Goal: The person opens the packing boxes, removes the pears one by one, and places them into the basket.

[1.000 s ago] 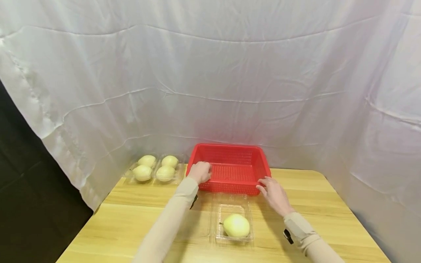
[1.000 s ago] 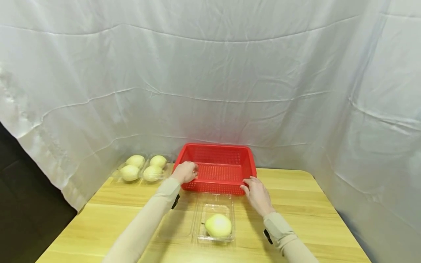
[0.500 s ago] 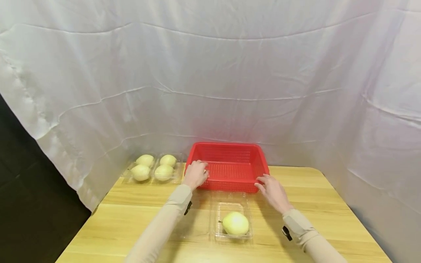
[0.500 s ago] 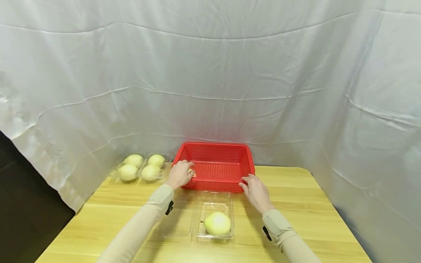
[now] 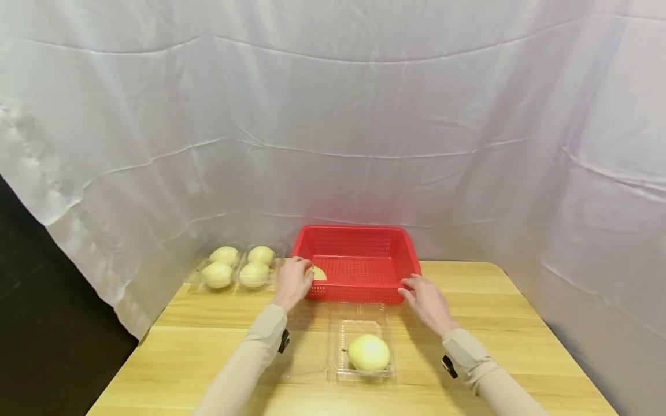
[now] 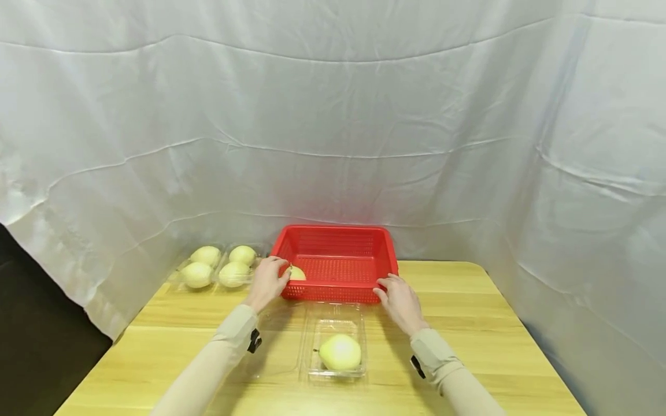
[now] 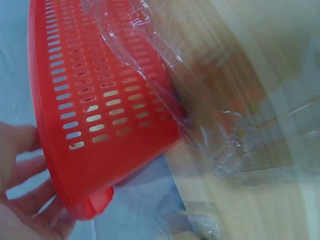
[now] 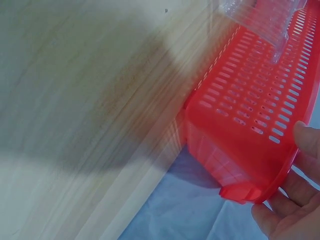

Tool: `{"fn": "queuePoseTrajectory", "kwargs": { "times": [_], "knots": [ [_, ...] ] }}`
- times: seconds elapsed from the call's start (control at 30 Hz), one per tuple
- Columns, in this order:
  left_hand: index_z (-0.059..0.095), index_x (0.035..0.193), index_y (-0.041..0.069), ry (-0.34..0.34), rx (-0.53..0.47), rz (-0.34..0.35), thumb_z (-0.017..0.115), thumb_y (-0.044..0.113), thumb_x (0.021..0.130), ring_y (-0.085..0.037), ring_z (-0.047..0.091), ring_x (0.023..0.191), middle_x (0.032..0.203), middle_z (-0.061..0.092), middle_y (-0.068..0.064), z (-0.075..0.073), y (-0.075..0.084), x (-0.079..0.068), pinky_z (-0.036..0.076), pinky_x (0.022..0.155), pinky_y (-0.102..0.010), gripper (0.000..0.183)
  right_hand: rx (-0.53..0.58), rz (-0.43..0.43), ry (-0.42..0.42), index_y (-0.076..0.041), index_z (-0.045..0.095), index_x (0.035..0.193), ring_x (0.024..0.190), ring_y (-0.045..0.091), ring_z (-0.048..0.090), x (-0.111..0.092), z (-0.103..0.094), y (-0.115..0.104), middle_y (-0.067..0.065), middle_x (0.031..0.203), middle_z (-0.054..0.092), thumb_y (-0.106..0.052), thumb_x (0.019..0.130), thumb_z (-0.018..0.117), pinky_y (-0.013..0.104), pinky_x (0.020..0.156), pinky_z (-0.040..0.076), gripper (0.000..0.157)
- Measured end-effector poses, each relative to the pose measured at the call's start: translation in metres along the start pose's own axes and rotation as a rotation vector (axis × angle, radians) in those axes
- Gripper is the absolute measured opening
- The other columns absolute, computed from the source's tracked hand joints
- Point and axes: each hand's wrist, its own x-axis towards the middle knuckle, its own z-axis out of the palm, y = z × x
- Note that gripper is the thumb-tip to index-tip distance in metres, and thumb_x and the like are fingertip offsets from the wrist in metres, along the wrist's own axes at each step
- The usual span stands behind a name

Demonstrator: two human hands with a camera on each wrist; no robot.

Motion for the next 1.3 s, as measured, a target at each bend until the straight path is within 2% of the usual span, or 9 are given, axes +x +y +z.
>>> {"fn": "queuePoseTrajectory", "kwargs": {
  "times": [0.17, 0.4, 0.53, 0.73, 0.9, 1.07, 1.17, 1.3],
  "knots": [
    [0.074, 0.103, 0.0, 0.066, -0.025, -0.09, 0.071, 0.009, 0.083, -0.035, 0.06, 0.103, 0.106, 0.068, -0.017, -0.005, -0.01, -0.008, 0.047, 0.091, -0.047, 0.022, 0.003, -0.005, 0.012, 0.002, 0.069, 0.116, 0.124, 0.042, 0.055, 0.002, 0.002, 0.0, 0.023, 0.123, 0.066, -0.018, 0.091, 0.069, 0.058, 0.101, 0.043, 0.032],
    [0.072, 0.106, -0.003, 0.059, -0.089, -0.209, 0.07, 0.011, 0.085, -0.04, 0.057, 0.11, 0.116, 0.065, -0.022, -0.009, -0.017, -0.007, 0.045, 0.099, -0.048, 0.025, 0.0, -0.013, 0.021, 0.002, 0.069, 0.116, 0.123, 0.043, 0.055, 0.005, 0.001, -0.001, 0.023, 0.122, 0.066, -0.019, 0.091, 0.068, 0.059, 0.101, 0.044, 0.033],
    [0.071, 0.104, -0.005, 0.044, -0.14, -0.261, 0.071, 0.012, 0.084, -0.04, 0.062, 0.101, 0.105, 0.067, -0.022, -0.011, -0.018, -0.001, 0.049, 0.091, -0.048, 0.026, 0.001, -0.011, 0.019, 0.003, 0.068, 0.117, 0.125, 0.043, 0.054, 0.007, -0.002, -0.002, 0.024, 0.123, 0.065, -0.018, 0.092, 0.067, 0.059, 0.101, 0.043, 0.033],
    [0.072, 0.093, -0.002, 0.019, -0.182, -0.325, 0.07, 0.01, 0.084, -0.032, 0.065, 0.081, 0.086, 0.068, -0.016, -0.015, -0.019, 0.005, 0.053, 0.072, -0.042, 0.015, -0.004, -0.013, 0.024, 0.002, 0.068, 0.117, 0.125, 0.043, 0.054, 0.009, -0.004, -0.002, 0.024, 0.123, 0.065, -0.019, 0.093, 0.066, 0.059, 0.102, 0.043, 0.032],
    [0.073, 0.091, 0.001, 0.003, -0.199, -0.355, 0.068, 0.01, 0.085, -0.026, 0.064, 0.075, 0.083, 0.069, -0.012, -0.016, -0.022, 0.005, 0.051, 0.065, -0.038, 0.012, -0.01, -0.012, 0.026, 0.002, 0.068, 0.116, 0.124, 0.044, 0.054, 0.006, -0.005, -0.002, 0.024, 0.123, 0.065, -0.018, 0.092, 0.067, 0.059, 0.101, 0.043, 0.032],
    [0.073, 0.088, 0.005, -0.037, -0.167, -0.371, 0.067, 0.015, 0.085, -0.027, 0.063, 0.075, 0.086, 0.07, -0.012, -0.017, -0.026, 0.002, 0.05, 0.066, -0.04, 0.012, -0.001, -0.018, 0.02, 0.002, 0.068, 0.117, 0.123, 0.044, 0.055, 0.002, -0.005, -0.001, 0.024, 0.122, 0.065, -0.016, 0.092, 0.067, 0.06, 0.1, 0.044, 0.031],
    [0.073, 0.083, 0.008, -0.054, -0.124, -0.355, 0.067, 0.018, 0.084, -0.026, 0.062, 0.07, 0.081, 0.071, -0.01, -0.018, -0.029, 0.001, 0.048, 0.062, -0.041, 0.011, 0.014, -0.017, 0.008, 0.001, 0.067, 0.121, 0.122, 0.043, 0.056, 0.0, -0.005, 0.0, 0.023, 0.125, 0.064, -0.015, 0.091, 0.067, 0.058, 0.099, 0.045, 0.033],
    [0.071, 0.077, 0.009, -0.071, -0.083, -0.302, 0.065, 0.018, 0.082, -0.026, 0.06, 0.062, 0.071, 0.069, -0.009, -0.017, -0.034, 0.001, 0.047, 0.058, -0.04, 0.012, 0.009, -0.048, -0.014, 0.001, 0.065, 0.122, 0.121, 0.042, 0.056, 0.0, -0.006, -0.001, 0.024, 0.126, 0.063, -0.015, 0.09, 0.069, 0.057, 0.1, 0.045, 0.036]
  ]
}}
